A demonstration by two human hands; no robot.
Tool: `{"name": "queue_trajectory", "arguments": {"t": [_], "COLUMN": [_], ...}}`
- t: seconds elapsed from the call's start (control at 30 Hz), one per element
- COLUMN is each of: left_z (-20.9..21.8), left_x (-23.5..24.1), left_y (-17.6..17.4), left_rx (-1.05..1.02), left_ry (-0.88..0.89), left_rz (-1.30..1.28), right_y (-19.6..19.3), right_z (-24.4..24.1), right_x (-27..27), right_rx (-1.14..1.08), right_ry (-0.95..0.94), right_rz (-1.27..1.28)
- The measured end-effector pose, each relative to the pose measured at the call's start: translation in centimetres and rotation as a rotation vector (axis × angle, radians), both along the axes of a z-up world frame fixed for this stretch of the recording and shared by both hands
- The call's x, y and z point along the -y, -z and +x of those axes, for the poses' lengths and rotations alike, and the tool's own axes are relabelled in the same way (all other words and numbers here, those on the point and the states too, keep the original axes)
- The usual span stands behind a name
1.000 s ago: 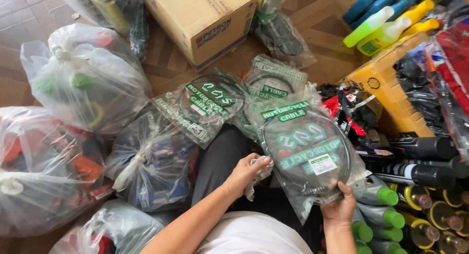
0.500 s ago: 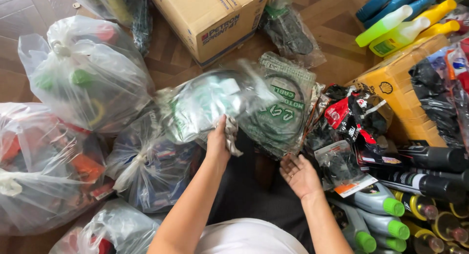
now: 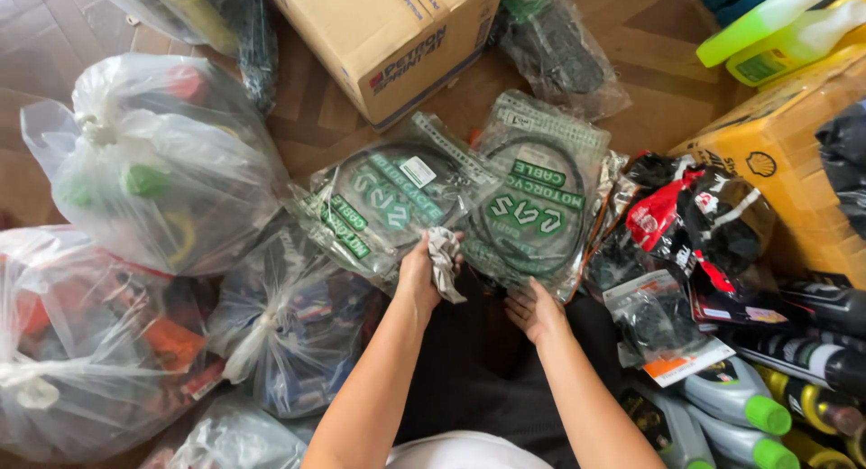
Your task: The person sits on the floor and organizes various motorcycle parts and accessories. They handle packaged cables, filters, and bottles of fluids, moving them between plastic bags and cardboard boxes.
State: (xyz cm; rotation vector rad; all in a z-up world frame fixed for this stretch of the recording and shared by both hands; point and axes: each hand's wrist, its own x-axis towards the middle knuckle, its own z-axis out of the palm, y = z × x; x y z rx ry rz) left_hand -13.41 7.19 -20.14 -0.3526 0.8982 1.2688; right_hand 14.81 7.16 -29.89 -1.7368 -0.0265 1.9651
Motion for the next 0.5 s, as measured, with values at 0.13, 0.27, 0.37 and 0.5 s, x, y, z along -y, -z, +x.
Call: {"name": "queue_trajectory", "arguments": {"t": [0.13, 0.27, 0.37, 0.5], "left_z": [0.0, 0.4, 0.4, 0.8], "left_x": [0.0, 0.5, 0.0, 0.3], "left_y": [-0.3, -0.1, 0.1, -2.6], "left_rx": [-0.020, -0.045, -0.056, -0.137], "left_ry": [0.123, 0.200, 0.128, 0.043], "left_rz": [-0.078, -0.091, -0.041, 0.021], "right_y": [3.3, 7.2, 2.1, -3.9], "right_z": [0.3, 2.9, 3.0, 6.2], "right_x": [-1.1, -1.4, -2.7, -1.9], "right_rx": [0.003, -0.034, 0.033, 0.047], "right_ry": [0.228, 0.369, 0.353, 0.410], "right_rz": [-0.092, 0.022, 0.161, 0.418]}}
